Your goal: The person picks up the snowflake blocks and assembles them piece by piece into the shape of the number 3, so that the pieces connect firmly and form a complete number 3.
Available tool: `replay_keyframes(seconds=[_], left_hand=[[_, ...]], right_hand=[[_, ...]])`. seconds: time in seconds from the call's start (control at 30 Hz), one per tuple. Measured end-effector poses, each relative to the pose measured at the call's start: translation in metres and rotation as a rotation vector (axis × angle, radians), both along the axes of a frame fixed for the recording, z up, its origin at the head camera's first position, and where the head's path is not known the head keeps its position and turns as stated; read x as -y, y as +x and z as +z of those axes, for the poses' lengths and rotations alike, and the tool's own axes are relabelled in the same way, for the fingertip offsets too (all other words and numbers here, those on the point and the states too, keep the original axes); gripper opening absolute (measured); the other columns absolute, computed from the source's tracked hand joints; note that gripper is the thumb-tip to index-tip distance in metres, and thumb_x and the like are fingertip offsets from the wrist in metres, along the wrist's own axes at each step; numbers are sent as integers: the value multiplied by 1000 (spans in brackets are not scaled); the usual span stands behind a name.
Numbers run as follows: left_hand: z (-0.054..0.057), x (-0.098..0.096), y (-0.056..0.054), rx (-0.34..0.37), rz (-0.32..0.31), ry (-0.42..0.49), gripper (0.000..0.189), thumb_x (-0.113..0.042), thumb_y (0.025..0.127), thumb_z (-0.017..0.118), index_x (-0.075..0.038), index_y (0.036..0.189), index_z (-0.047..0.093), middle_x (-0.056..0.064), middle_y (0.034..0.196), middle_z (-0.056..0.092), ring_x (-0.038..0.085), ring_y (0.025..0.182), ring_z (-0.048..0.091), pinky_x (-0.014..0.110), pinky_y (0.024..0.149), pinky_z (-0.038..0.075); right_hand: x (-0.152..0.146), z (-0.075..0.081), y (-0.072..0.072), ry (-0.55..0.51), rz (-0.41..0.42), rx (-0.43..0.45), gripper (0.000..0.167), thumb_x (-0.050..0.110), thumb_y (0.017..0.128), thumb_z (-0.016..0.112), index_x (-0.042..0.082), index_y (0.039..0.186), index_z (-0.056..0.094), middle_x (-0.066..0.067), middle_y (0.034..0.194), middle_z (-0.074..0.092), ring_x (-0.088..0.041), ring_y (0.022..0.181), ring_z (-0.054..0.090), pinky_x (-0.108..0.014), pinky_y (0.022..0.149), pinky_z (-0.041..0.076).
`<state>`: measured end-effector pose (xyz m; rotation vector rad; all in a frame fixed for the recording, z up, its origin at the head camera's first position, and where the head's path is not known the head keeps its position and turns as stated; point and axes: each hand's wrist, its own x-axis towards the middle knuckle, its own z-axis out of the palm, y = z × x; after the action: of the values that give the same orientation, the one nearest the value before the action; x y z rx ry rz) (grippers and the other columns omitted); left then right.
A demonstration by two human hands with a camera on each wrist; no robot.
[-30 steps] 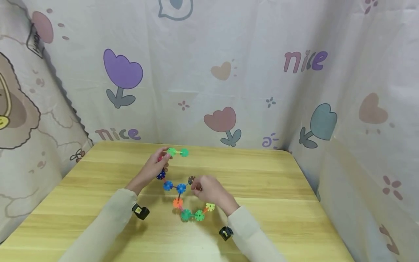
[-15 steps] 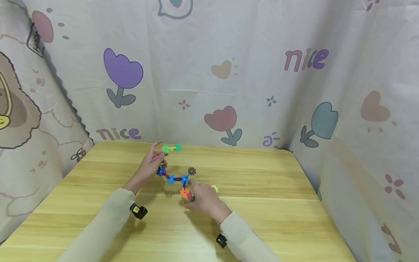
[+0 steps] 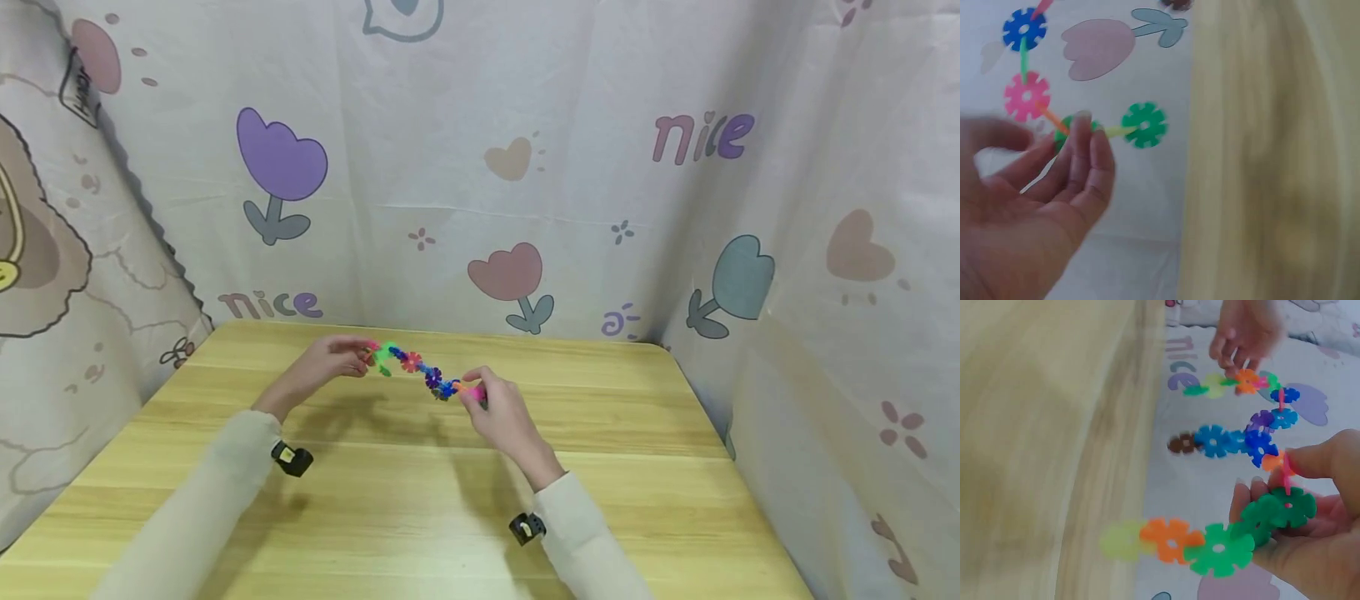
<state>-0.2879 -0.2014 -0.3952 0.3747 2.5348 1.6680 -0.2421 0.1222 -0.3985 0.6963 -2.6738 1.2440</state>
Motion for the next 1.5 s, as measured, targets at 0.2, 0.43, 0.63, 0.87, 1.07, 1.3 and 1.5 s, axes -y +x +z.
replay_keyframes(seconds=[0.2,0.43,0.63,0.87,1.07,1.3,1.5], left_hand=[[5,-7,-7,-89,0,-269,38,-16,94,74,1,128,69,14,102,69,19,89,60,27,73,52],[2,-19,-18,-57,55,-273,37,-27,100,69,-3,128,69,18,122,65,26,93,62,31,71,55],[-6,-32,-32,-22,61,-254,37,-34,105,61,-7,130,67,23,111,70,21,76,65,43,72,60],[-25,-44,-46,-1,-56,-179,38,-13,101,66,0,136,60,25,121,67,29,96,70,50,89,61],[-47,-52,-51,-15,-98,-122,55,-7,98,69,2,148,48,30,143,55,45,126,60,53,101,56],[-65,-61,-55,23,-56,-83,57,0,99,65,1,152,44,29,142,56,46,127,60,51,101,56],[-66,-68,-57,30,-32,-119,47,1,100,63,3,146,50,29,139,58,43,122,63,47,97,58]], right_hand=[[-5,1,-4,-55,-9,103,32,21,103,64,2,129,65,-5,78,58,-12,63,47,-21,55,39],[-7,-5,-7,-142,-8,206,29,19,106,58,-2,126,65,-15,90,69,-21,76,66,-25,67,55],[-6,-17,-11,-49,-67,279,33,25,108,55,-2,126,63,-19,93,77,-14,60,58,-25,52,42],[-6,-36,-15,47,-114,395,39,27,107,57,-8,125,61,-16,88,77,-14,59,61,-28,55,50],[-4,-47,-14,79,-133,396,39,25,102,65,-6,125,62,-13,91,71,-17,66,63,-31,63,52],[0,-51,-10,145,-106,404,32,21,101,67,-3,122,62,-9,89,71,-15,61,63,-31,60,54],[1,-52,-7,203,-57,410,33,19,101,66,-4,124,63,-5,77,68,-17,49,62,-29,47,54]])
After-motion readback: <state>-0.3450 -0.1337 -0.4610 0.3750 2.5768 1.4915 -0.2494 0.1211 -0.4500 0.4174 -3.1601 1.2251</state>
